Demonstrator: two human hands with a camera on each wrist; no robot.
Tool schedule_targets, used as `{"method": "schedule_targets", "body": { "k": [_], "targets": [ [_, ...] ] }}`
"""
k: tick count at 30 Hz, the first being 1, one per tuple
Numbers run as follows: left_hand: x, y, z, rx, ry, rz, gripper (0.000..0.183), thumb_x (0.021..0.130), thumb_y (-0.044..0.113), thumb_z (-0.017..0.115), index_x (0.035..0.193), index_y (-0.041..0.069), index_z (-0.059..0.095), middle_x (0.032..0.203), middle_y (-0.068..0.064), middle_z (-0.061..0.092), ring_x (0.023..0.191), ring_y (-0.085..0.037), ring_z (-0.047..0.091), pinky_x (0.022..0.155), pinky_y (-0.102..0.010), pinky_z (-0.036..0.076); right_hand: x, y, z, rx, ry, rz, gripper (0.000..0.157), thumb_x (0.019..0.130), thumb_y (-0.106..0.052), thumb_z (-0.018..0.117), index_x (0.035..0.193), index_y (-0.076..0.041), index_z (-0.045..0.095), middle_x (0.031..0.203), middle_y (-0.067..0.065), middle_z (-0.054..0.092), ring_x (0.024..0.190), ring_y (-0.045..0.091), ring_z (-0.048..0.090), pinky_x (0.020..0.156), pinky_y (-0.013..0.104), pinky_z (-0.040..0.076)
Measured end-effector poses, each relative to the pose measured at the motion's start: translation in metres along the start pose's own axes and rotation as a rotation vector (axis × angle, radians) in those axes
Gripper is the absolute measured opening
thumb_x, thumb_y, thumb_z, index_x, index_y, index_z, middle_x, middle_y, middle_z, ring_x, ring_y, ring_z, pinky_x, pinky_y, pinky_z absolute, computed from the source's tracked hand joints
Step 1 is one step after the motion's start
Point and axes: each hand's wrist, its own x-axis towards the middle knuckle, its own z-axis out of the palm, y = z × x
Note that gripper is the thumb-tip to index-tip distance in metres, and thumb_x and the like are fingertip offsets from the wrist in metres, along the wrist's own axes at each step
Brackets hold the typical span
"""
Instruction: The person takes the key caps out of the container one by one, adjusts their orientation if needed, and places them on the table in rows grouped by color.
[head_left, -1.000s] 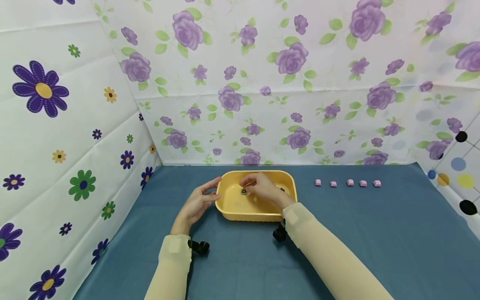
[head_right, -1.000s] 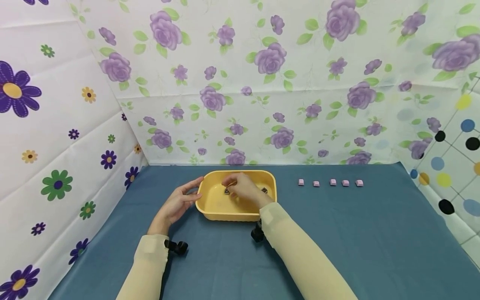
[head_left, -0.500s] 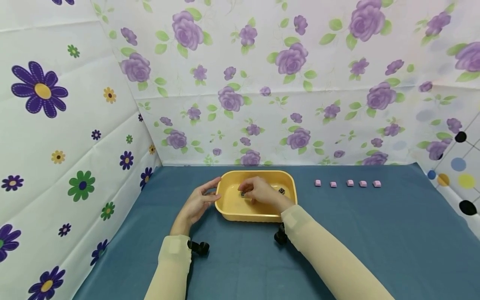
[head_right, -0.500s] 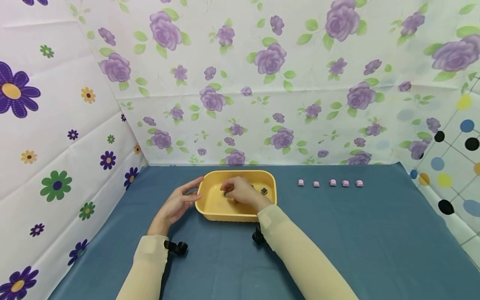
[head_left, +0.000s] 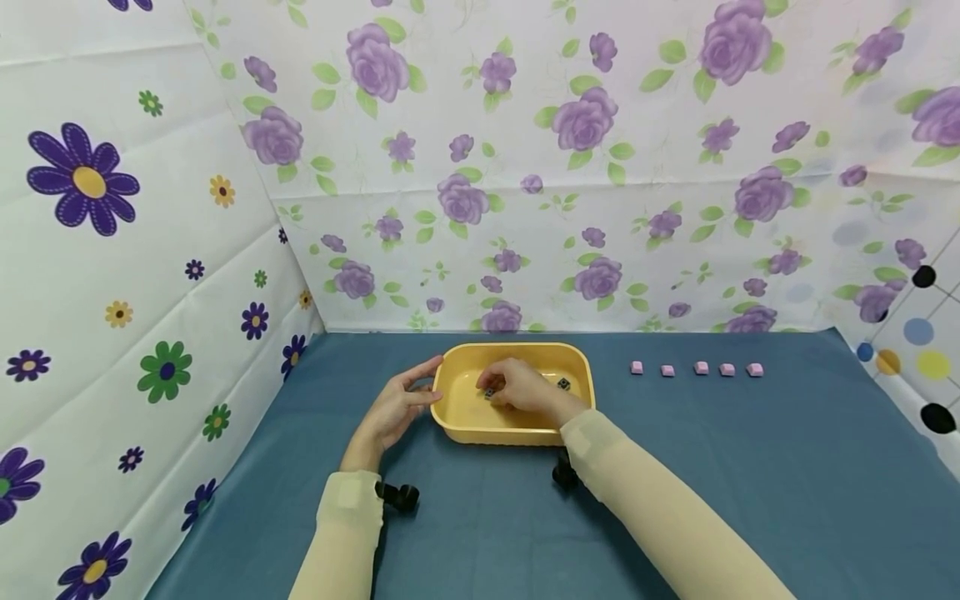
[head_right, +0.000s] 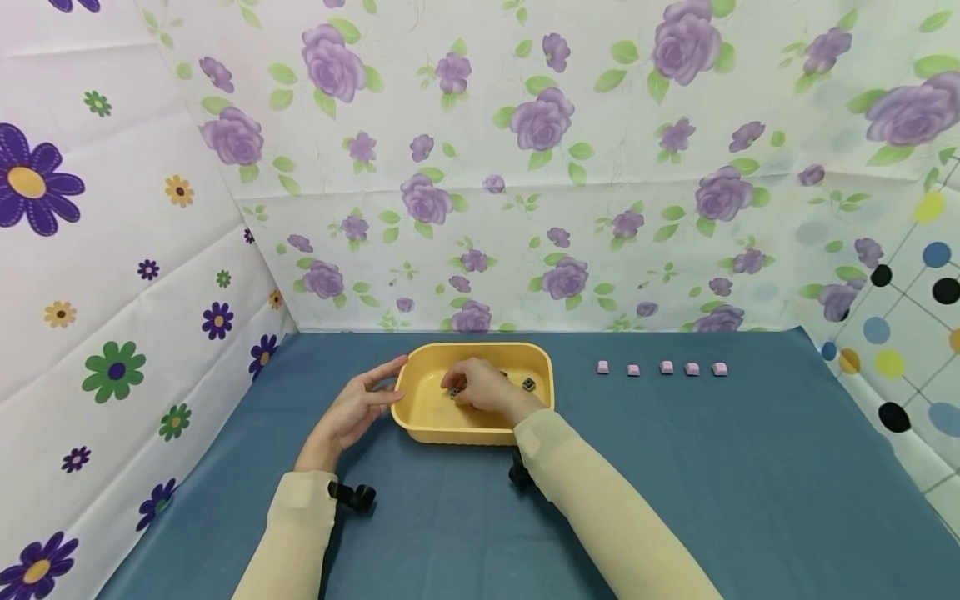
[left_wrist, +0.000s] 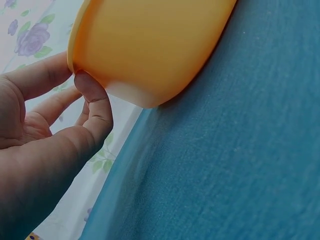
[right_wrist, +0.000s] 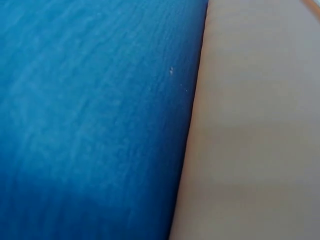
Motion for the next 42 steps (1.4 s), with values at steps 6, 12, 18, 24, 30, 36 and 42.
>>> {"method": "schedule_targets", "body": {
  "k": [6,12,18,24,30,36,42],
  "targets": [
    [-0.0013,-0.0004,-0.0016,-0.002,0.002,0.012,0.067,0.100,-0.004,0.062,0.162,0.013,0.041,0.152,-0.021,0.041,0.128,-0.042,0.050,0.100,-0.039,0.045,0.0015,-0.0015,0.0013,-0.118,0.007,-0.044,0.023,0.090,0.007,0.076,0.108,-0.007,0.077,0.099,0.006,0.071,0.088,0.016,0.059,0.082,0.030,0.052],
    [-0.0009,-0.0019,-0.0028,-0.003,0.002,0.009,0.067,0.100,-0.003,0.063,0.161,0.013,0.041,0.152,-0.020,0.042,0.131,-0.041,0.050,0.101,-0.038,0.046,0.0015,-0.0010,0.0027,-0.082,0.009,-0.026,0.020,0.094,0.002,0.073,0.111,-0.007,0.077,0.096,0.004,0.068,0.083,0.017,0.057,0.074,0.029,0.051],
    [0.0005,-0.0029,-0.0028,-0.020,0.004,0.013,0.067,0.100,-0.004,0.063,0.161,0.013,0.042,0.152,-0.020,0.041,0.131,-0.040,0.050,0.096,-0.034,0.049,0.0019,0.0000,0.0007,-0.035,0.031,-0.015,0.021,0.098,0.000,0.068,0.117,-0.003,0.078,0.099,0.005,0.066,0.084,0.017,0.057,0.070,0.027,0.051],
    [-0.0001,-0.0039,-0.0017,-0.029,0.011,0.003,0.067,0.099,-0.004,0.064,0.161,0.013,0.042,0.152,-0.019,0.041,0.128,-0.036,0.052,0.093,-0.031,0.051,0.0025,0.0022,0.0003,-0.026,0.073,-0.024,0.019,0.099,-0.001,0.067,0.114,-0.003,0.078,0.100,0.007,0.069,0.086,0.016,0.059,0.078,0.029,0.051],
    [-0.0004,-0.0037,-0.0008,-0.036,0.013,0.010,0.068,0.099,-0.004,0.064,0.161,0.012,0.041,0.151,-0.019,0.042,0.128,-0.033,0.053,0.093,-0.030,0.052,0.0016,0.0000,-0.0018,0.043,0.107,-0.007,0.020,0.099,0.000,0.068,0.116,-0.002,0.078,0.105,0.008,0.073,0.089,0.017,0.063,0.079,0.030,0.054],
    [0.0002,-0.0039,-0.0008,-0.030,0.000,0.011,0.068,0.099,-0.004,0.063,0.161,0.012,0.041,0.153,-0.020,0.041,0.134,-0.036,0.050,0.099,-0.035,0.050,0.0012,0.0013,-0.0033,0.129,0.107,0.008,0.021,0.101,-0.001,0.065,0.119,-0.001,0.076,0.107,0.010,0.072,0.086,0.019,0.064,0.075,0.030,0.056],
    [0.0007,-0.0014,0.0006,-0.055,-0.007,0.012,0.067,0.100,-0.005,0.062,0.161,0.012,0.041,0.151,-0.021,0.040,0.136,-0.042,0.048,0.093,-0.032,0.053,0.0016,0.0025,-0.0055,0.205,0.104,0.010,0.022,0.104,0.000,0.060,0.120,0.002,0.074,0.113,0.016,0.071,0.087,0.031,0.067,0.078,0.039,0.059]
  ]
}}
